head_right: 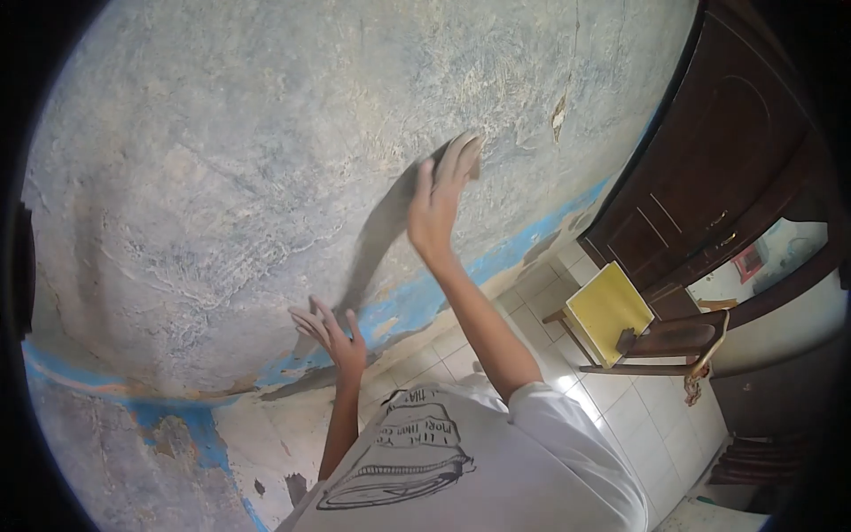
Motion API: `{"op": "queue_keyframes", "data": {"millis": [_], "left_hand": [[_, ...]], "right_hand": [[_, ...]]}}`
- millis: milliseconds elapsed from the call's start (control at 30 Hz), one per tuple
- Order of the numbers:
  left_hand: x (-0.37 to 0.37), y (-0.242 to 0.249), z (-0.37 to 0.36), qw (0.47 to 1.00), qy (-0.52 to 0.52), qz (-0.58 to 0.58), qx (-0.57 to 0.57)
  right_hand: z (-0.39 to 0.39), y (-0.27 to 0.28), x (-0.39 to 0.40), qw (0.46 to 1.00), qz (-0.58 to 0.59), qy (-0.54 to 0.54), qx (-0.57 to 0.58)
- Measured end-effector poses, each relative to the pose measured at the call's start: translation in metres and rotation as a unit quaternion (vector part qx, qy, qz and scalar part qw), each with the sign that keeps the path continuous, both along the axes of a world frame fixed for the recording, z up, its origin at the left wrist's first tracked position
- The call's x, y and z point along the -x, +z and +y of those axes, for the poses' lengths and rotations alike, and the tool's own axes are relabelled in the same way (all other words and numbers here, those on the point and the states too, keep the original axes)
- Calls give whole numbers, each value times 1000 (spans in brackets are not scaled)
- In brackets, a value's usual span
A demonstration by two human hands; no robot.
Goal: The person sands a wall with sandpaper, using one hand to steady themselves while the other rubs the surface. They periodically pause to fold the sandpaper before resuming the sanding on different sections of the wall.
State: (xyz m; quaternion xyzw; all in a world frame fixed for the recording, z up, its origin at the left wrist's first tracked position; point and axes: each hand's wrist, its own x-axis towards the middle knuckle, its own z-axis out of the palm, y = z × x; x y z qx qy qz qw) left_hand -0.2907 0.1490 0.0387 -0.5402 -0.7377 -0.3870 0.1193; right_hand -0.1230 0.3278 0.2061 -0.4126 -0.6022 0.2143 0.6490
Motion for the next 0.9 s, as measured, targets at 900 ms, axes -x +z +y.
{"op": "queue_keyframes", "data": {"millis": [900], "left_hand": [[-44, 2, 16, 988, -141, -54, 32]], "right_hand": [[1, -101, -26, 992, -70, -20, 106]]}}
